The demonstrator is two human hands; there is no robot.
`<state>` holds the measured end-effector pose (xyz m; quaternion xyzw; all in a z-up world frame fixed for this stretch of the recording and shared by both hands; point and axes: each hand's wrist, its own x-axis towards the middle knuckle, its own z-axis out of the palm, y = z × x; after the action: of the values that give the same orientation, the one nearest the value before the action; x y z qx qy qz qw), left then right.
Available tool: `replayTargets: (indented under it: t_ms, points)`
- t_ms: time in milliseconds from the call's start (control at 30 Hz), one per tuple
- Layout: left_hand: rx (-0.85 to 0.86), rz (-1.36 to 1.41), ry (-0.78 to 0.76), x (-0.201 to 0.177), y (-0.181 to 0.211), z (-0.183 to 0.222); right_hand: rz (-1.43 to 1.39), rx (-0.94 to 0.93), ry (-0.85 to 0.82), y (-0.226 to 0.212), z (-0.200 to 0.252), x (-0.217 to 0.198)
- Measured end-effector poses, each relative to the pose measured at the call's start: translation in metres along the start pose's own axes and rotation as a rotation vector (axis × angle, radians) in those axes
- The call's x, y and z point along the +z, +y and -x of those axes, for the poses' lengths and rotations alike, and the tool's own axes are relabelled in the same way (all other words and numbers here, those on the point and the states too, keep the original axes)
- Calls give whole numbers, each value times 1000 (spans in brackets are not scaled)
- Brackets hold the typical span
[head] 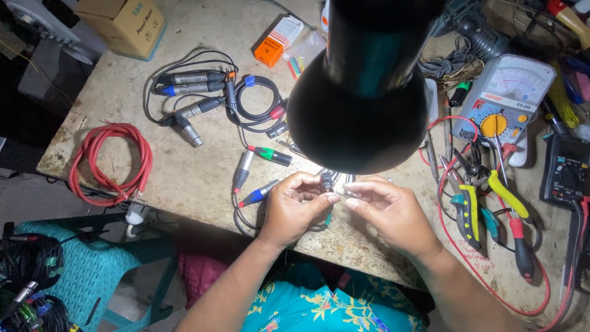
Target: Soldering or connecting thin wires to a small electronic component at a repair bench.
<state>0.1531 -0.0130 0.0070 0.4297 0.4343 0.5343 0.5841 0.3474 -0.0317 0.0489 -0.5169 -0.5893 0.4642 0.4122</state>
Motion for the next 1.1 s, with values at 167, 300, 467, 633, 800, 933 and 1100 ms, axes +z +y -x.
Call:
replayTargets:
  t_ms: [167,300,467,633,800,933,1100]
  points:
    - [15,-8,-10,1,-3,2,90,-35,44,-5,3,2]
    - [37,-20,-13,0,-6,2,320,-314,80,-10,1,0]
    - [143,-116,-49,-3,-12,2,322,-413,25,-25,-4,-12]
    - [293,-384,-188,12,9,10,397,-422,23,-29,4,-29]
    - [481,-668,-291,29,-15,23,554,-350,133,-23,30,-43]
    - [507,-692,-290,30,-22,26,592,-290,163,-10,52,-40]
    - [519,-679,-263,30,-25,27,763,-319,193,-9,65,-31]
